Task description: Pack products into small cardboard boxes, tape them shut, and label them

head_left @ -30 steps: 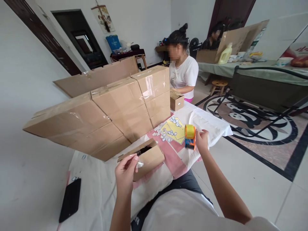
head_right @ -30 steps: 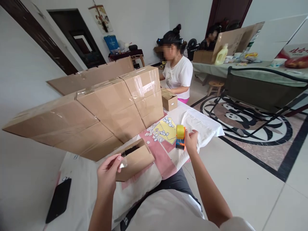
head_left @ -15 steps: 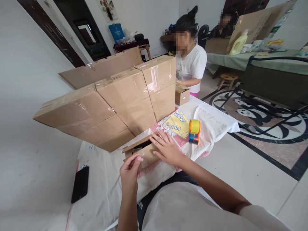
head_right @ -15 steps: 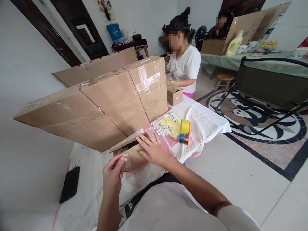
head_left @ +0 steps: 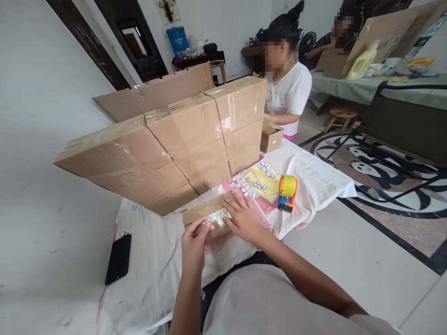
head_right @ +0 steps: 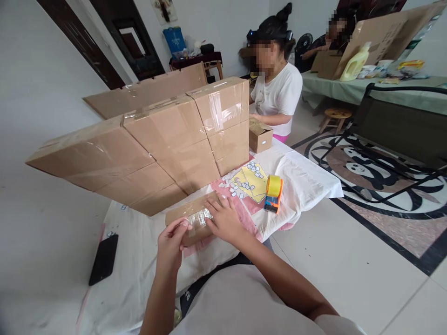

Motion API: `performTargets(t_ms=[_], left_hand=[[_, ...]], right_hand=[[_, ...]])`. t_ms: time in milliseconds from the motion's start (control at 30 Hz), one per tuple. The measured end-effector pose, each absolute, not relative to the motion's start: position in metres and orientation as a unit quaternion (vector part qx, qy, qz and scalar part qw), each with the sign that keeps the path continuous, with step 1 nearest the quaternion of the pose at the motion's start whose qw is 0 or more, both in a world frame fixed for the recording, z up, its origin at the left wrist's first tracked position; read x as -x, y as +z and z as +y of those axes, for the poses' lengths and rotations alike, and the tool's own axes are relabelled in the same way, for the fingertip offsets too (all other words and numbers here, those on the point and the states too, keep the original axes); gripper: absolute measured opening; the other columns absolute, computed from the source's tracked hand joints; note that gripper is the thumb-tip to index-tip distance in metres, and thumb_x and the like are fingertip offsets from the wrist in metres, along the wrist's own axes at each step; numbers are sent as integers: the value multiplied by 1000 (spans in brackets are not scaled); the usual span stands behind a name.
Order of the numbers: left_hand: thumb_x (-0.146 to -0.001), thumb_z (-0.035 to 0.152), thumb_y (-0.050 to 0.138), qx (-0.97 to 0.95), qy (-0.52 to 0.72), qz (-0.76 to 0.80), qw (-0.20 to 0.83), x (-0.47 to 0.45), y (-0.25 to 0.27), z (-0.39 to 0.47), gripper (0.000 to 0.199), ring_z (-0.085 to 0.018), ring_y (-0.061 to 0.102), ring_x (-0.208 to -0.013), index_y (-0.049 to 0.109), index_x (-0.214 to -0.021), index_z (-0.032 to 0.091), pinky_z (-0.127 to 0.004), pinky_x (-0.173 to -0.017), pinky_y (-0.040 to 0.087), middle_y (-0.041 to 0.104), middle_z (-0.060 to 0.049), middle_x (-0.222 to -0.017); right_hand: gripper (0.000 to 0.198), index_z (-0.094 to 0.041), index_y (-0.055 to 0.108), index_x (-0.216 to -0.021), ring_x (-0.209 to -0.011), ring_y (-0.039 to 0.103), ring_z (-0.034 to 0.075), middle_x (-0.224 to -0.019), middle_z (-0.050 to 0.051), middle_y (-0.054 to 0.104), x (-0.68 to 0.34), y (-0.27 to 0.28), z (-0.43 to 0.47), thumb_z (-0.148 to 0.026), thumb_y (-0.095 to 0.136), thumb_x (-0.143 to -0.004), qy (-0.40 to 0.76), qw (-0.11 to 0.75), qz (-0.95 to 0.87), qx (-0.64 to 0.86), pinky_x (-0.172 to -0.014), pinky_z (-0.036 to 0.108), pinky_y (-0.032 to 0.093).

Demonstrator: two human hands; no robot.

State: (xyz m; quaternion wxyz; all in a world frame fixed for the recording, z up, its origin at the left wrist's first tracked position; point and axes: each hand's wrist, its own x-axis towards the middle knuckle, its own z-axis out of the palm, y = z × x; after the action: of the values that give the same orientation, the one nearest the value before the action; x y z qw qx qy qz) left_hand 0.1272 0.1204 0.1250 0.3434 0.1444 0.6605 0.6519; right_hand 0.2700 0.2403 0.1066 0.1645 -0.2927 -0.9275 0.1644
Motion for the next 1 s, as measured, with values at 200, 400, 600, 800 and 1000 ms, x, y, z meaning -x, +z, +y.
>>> performTargets(t_ms=[200, 400, 600, 800, 1000], left_hand=[[-56, 49, 91, -143, 645, 629, 410, -108, 138, 145, 71, 4, 32, -38, 67, -112, 12, -15, -41, 25, 75, -6, -80], [-54, 44, 93, -136, 610, 627, 466, -101, 150, 154, 62, 5, 31, -37, 70, -102, 11, -14, -40, 22, 77, -9, -86], [-50, 40, 94, -124, 575, 621, 518, -112, 145, 152, 57, 4, 29, -35, 74, -95, 11, -14, -36, 17, 77, -10, -85], [-59, 35, 90, -123, 560, 618, 538, -118, 141, 147, 46, 4, 28, -36, 75, -99, 16, -15, -35, 17, 78, -13, -99], [-59, 37, 90, -117, 551, 621, 545, -117, 139, 145, 49, 4, 29, -36, 73, -100, 16, -14, -36, 17, 78, -14, -102]], right_hand=[[53, -21, 48, -151, -153, 22, 34, -160, 6, 43, -268, 106, 243, -41, 44, -102, 183, 180, -921, 293, -119, 59, 23], [53, -19, 50, -149, -152, 24, 34, -158, 7, 45, -267, 103, 243, -41, 46, -101, 197, 200, -914, 291, -119, 55, 25], [53, -21, 50, -149, -152, 24, 34, -158, 5, 45, -267, 102, 243, -37, 48, -98, 211, 211, -908, 292, -118, 54, 28], [60, -23, 44, -153, -152, 25, 34, -157, 5, 47, -267, 102, 244, -32, 52, -94, 214, 205, -908, 297, -117, 53, 31], [64, -29, 35, -158, -151, 25, 35, -158, 6, 45, -268, 102, 244, -31, 49, -96, 200, 200, -914, 289, -114, 55, 33]])
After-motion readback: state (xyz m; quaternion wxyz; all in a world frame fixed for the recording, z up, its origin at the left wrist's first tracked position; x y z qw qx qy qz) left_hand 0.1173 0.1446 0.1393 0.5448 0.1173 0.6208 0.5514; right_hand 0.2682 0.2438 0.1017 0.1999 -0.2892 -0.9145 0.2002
